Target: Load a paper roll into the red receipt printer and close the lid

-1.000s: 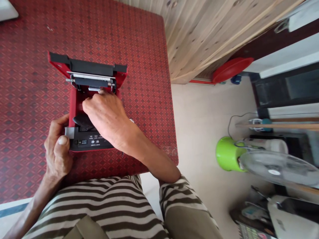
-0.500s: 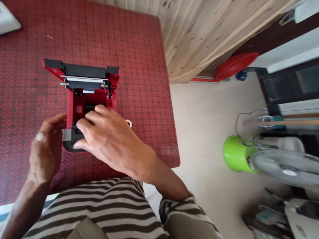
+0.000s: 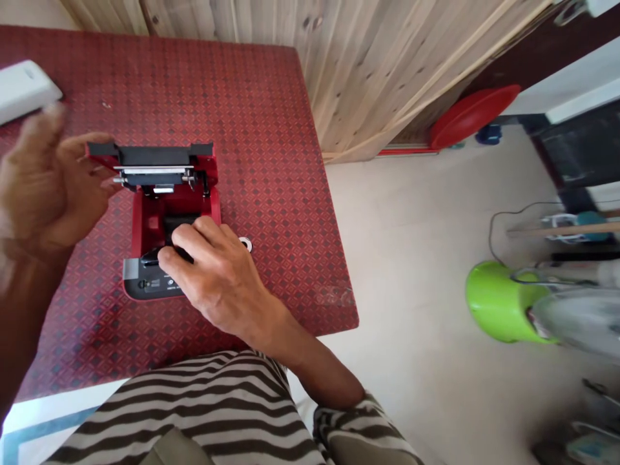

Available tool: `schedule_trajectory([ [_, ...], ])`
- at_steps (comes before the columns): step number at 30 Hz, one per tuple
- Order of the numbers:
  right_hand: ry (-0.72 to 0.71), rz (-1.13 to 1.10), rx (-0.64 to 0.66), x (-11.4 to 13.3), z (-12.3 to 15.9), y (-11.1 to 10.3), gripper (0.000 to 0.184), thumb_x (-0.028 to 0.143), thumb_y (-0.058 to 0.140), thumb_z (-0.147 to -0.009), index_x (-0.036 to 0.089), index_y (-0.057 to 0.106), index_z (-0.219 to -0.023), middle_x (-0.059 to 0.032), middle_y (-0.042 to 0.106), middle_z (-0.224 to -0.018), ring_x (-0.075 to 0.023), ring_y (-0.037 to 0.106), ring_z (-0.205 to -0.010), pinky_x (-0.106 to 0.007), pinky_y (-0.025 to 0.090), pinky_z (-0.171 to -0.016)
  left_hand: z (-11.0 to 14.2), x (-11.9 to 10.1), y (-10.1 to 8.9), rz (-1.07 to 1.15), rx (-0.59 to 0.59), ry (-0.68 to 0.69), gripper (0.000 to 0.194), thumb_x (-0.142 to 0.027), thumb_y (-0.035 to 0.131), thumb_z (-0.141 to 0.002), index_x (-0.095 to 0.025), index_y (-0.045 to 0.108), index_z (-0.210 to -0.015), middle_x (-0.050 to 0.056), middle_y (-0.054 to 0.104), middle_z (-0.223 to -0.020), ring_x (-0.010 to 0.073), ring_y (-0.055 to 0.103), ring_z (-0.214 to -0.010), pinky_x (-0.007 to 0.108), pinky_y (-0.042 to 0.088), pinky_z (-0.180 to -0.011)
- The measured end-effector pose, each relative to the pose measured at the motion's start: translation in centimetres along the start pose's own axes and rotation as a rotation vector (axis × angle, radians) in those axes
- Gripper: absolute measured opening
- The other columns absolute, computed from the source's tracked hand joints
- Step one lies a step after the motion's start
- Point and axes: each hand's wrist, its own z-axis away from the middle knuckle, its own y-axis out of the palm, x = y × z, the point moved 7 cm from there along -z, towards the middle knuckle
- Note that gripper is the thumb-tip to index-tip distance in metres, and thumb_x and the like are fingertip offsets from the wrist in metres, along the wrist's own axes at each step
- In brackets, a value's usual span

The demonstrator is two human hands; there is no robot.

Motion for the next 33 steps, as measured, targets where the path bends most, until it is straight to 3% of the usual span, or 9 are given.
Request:
schedule_trajectory([
  [1, -0.002, 0.015, -0.044, 0.1, 0.2, -0.2, 0.025, 0.008, 0.053, -0.107, 0.013, 0.077, -0.105, -0.0076, 0.074, -0.098, -0.0186, 0.058, -0.090, -0.033, 0.056, -0.083, 0.2, 0.4, 0.6, 0.090, 0.018, -0.102, 0.030, -0.040, 0.060, -0.104, -0.011, 0.059, -0.092, -0.001, 0.058, -0.084, 0.0095, 0.055, -0.071, 0.038, 0.058, -0.092],
  [3, -0.007, 0.019, -0.096, 0.3, 0.7, -0.3, 0.023, 0.007, 0.055, -0.106, 0.012, 0.077, -0.104, -0.0063, 0.073, -0.093, -0.0170, 0.057, -0.085, -0.032, 0.056, -0.080, 1.2, 0.3, 1.6, 0.214, 0.032, -0.215, 0.020, -0.025, 0.061, -0.102, -0.015, 0.055, -0.086, -0.003, 0.055, -0.080, 0.0082, 0.053, -0.068, 0.039, 0.057, -0.097],
  [7, -0.013, 0.051, -0.117, 0.8, 1.7, -0.6, 0.019, 0.007, 0.058, -0.105, 0.010, 0.076, -0.106, -0.0046, 0.075, -0.091, -0.0159, 0.060, -0.081, -0.032, 0.056, -0.077, 3.5, -0.4, 1.8, 0.196, 0.019, -0.257, 0.011, -0.026, 0.067, -0.095, -0.016, 0.067, -0.091, 0.004, 0.071, -0.097, 0.0188, 0.067, -0.090, 0.057, 0.052, -0.112],
  [10, -0.014, 0.095, -0.122, 1.2, 2.4, -0.9, 0.018, 0.008, 0.059, -0.105, 0.009, 0.076, -0.109, -0.0056, 0.078, -0.096, -0.0177, 0.065, -0.086, -0.034, 0.057, -0.077, 5.4, 0.2, 1.2, 0.105, 0.064, -0.298, 0.030, -0.032, 0.082, -0.081, -0.018, 0.077, -0.107, 0.010, 0.076, -0.115, 0.0303, 0.069, -0.118, 0.062, 0.042, -0.124],
  [13, 0.001, 0.117, -0.124, 1.5, 2.8, -1.1, 0.019, 0.010, 0.058, -0.106, 0.008, 0.076, -0.111, -0.0070, 0.080, -0.099, -0.0192, 0.068, -0.092, -0.035, 0.057, -0.078, 7.5, 1.0, 0.5, -0.003, 0.091, -0.291, 0.060, -0.032, 0.091, -0.070, -0.023, 0.075, -0.127, 0.010, 0.074, -0.135, 0.0363, 0.064, -0.134, 0.065, 0.039, -0.127],
  [15, 0.011, 0.126, -0.130, 1.7, 3.0, -1.2, 0.017, 0.010, 0.059, -0.105, 0.008, 0.076, -0.111, -0.0071, 0.081, -0.099, -0.0192, 0.069, -0.091, -0.035, 0.057, -0.078, 8.7, 1.6, 0.4, -0.061, 0.110, -0.287, 0.068, -0.035, 0.091, -0.072, -0.026, 0.071, -0.137, 0.011, 0.071, -0.144, 0.0377, 0.063, -0.137, 0.066, 0.042, -0.125],
  [19, 0.036, 0.154, -0.138, 1.7, 3.0, -1.0, 0.017, 0.011, 0.060, -0.105, 0.011, 0.076, -0.108, -0.0062, 0.082, -0.100, -0.0181, 0.069, -0.093, -0.033, 0.057, -0.082, 10.0, 2.0, 0.7, -0.126, 0.134, -0.203, 0.068, -0.039, 0.086, -0.082, -0.028, 0.065, -0.146, 0.009, 0.066, -0.153, 0.0345, 0.061, -0.143, 0.058, 0.045, -0.127],
  [24, 0.068, 0.176, -0.221, 1.7, 3.1, -0.8, 0.016, 0.011, 0.060, -0.105, 0.015, 0.076, -0.104, -0.0076, 0.083, -0.118, -0.0200, 0.071, -0.111, -0.035, 0.056, -0.093, 10.2, 1.8, 1.1, -0.174, 0.198, -0.124, 0.068, -0.042, 0.079, -0.090, -0.029, 0.058, -0.153, 0.009, 0.059, -0.160, 0.0329, 0.059, -0.145, 0.053, 0.049, -0.125],
  [33, 0.104, 0.127, -0.203, 1.5, 3.1, -0.2, 0.017, 0.008, 0.059, -0.104, 0.018, 0.073, -0.103, -0.0069, 0.084, -0.113, -0.0198, 0.075, -0.106, -0.037, 0.057, -0.095, 10.6, 1.5, 1.5, -0.196, 0.221, -0.061, 0.062, -0.038, 0.075, -0.096, -0.030, 0.057, -0.154, 0.009, 0.058, -0.161, 0.0302, 0.059, -0.144, 0.046, 0.051, -0.122],
])
